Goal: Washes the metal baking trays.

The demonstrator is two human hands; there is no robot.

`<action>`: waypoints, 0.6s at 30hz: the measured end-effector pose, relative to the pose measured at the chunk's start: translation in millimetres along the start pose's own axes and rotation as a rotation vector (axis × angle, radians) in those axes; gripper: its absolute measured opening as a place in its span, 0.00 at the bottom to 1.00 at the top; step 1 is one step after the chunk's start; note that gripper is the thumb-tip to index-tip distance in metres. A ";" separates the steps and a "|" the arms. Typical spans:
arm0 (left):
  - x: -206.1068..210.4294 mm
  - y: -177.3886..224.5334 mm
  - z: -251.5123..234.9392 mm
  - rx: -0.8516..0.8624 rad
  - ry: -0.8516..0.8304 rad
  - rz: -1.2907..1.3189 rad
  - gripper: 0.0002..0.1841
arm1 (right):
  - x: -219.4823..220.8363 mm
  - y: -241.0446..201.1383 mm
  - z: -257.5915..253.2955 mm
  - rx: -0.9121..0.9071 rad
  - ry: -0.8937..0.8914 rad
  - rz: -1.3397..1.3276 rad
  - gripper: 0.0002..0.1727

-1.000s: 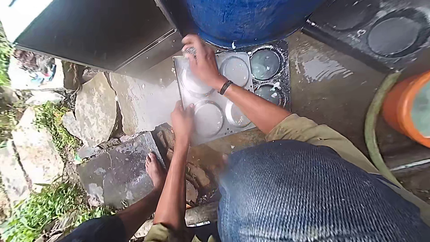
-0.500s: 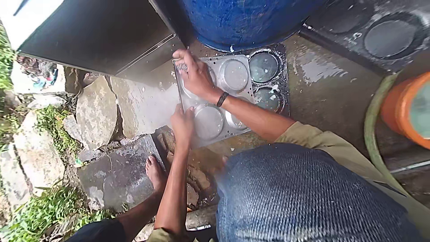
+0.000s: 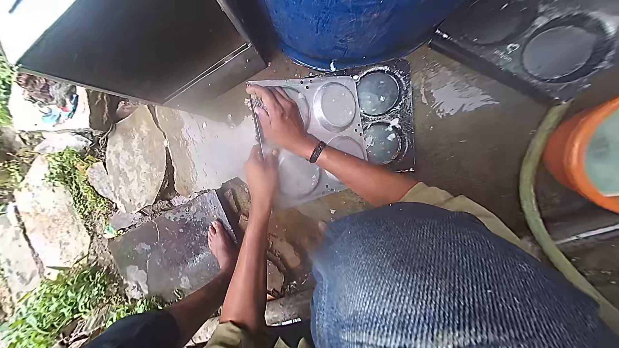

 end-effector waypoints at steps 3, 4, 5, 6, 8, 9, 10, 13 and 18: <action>-4.3 -6.3 -3.5 0.017 0.010 0.004 0.11 | -1.8 -3.9 33.3 -0.097 -0.100 -0.077 0.22; -7.5 -7.8 -4.0 0.020 0.010 0.009 0.12 | -5.8 -3.3 46.2 -0.145 -0.146 -0.110 0.21; -10.8 -8.3 -5.4 0.026 0.014 0.016 0.13 | -10.1 -2.5 57.9 -0.200 -0.195 -0.142 0.20; -13.5 -8.2 -6.6 0.034 0.020 0.031 0.13 | -13.8 -1.0 67.7 -0.249 -0.243 -0.163 0.19; -15.4 -8.3 -6.2 0.044 0.016 0.064 0.15 | -17.3 4.2 74.7 -0.301 -0.274 -0.158 0.18; -15.1 -6.8 -7.7 0.049 0.009 0.076 0.16 | -16.1 6.3 69.2 -0.308 -0.242 -0.137 0.18; -14.8 -5.5 -9.6 0.058 0.003 0.080 0.16 | -13.4 6.3 60.1 -0.288 -0.201 -0.108 0.17; -17.5 -3.4 -10.6 0.077 -0.010 0.066 0.16 | -1.7 1.2 16.9 -0.127 -0.096 -0.031 0.19; -17.6 -2.9 -6.3 0.075 0.022 0.077 0.15 | 5.4 38.7 -69.1 0.196 -0.100 0.028 0.18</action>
Point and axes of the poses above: each hand's wrist, its own z-axis away from the middle knuckle, its own x-axis out of the palm, y = z × x, the point moved 4 cm from there along -z, towards the middle knuckle, and after that the axes turned 7 degrees about x, right-handed, at the moved point
